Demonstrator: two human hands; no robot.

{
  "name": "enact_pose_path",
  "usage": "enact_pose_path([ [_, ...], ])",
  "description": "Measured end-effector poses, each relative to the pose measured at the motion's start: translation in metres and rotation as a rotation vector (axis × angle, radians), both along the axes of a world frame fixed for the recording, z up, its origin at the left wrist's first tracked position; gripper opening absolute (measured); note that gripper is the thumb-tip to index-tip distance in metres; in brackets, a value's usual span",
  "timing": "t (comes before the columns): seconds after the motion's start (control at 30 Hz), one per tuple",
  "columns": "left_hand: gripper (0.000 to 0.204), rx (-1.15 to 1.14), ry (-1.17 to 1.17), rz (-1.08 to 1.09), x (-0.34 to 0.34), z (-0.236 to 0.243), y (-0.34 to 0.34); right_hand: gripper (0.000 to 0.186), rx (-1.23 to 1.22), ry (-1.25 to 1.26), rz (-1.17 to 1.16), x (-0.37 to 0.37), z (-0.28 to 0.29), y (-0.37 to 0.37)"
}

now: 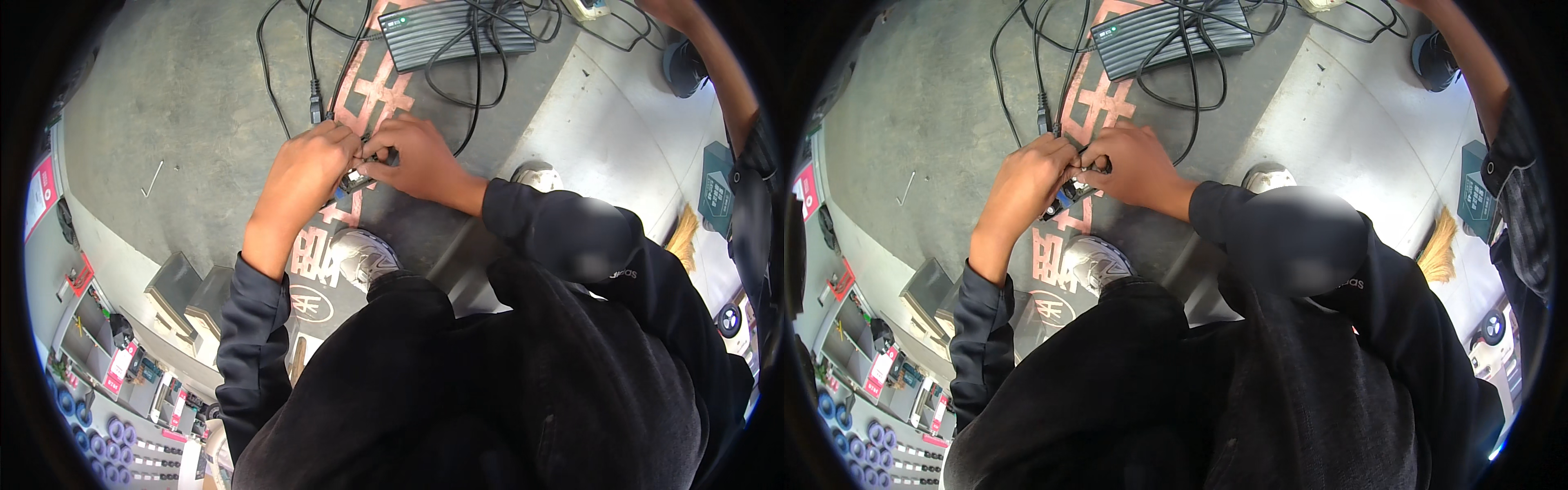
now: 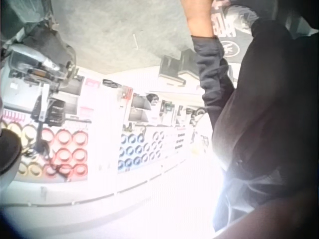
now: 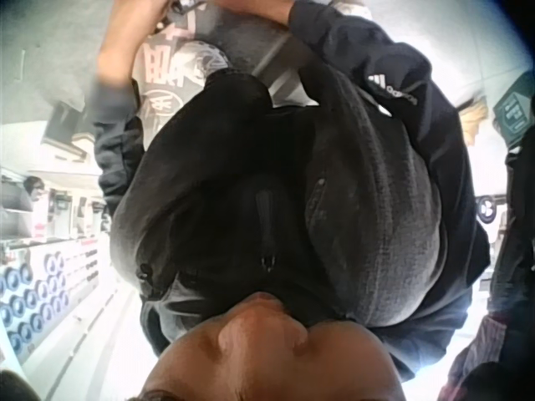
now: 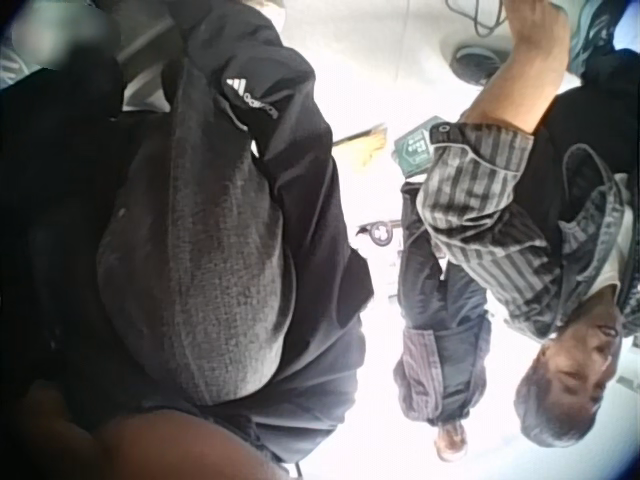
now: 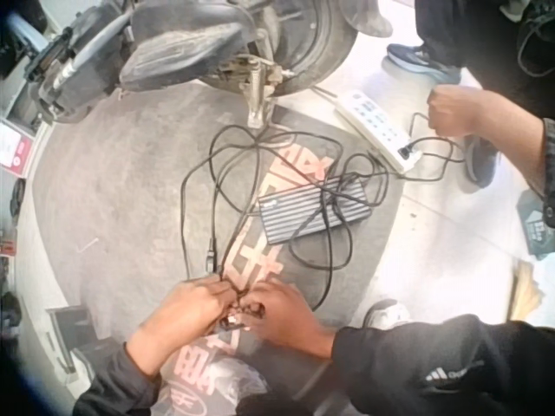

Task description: The person uses scissors to cut a cable, then connects wires to a small electronic device on the floor. They plug the device into a power strip and adjust connections while seated.

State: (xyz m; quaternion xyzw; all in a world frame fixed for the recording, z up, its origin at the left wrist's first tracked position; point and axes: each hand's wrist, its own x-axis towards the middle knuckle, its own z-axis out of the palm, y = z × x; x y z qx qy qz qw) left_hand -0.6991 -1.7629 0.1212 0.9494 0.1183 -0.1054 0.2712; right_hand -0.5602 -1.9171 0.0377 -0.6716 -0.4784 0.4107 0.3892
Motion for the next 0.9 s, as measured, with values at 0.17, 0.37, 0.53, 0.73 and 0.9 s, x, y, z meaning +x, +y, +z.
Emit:
enact_pose_path([
  [0.17, 0.006, 0.096, 0.028, -0.047, -0.006, 0.000, 0.000, 0.020, 0.036, -0.111, 0.117, -0.004, 0.001, 0.006],
  [0.37, 0.014, 0.311, 0.032, -0.138, 0.000, 0.003, -0.008, 0.023, 0.035, -0.188, 0.096, -0.010, 0.003, 0.009],
  [0.53, 0.023, 0.396, 0.060, -0.154, 0.004, 0.009, -0.008, 0.017, 0.055, -0.211, 0.061, -0.009, 0.009, 0.017],
  [0.73, 0.028, 0.512, 0.006, 0.202, 0.008, 0.045, 0.020, 0.010, 0.083, -0.231, 0.101, -0.004, 0.003, 0.025],
  [0.9, 0.011, 0.345, -0.155, 0.392, 0.012, 0.078, 0.053, 0.009, 0.020, -0.142, 0.022, -0.006, -0.006, 0.008],
])
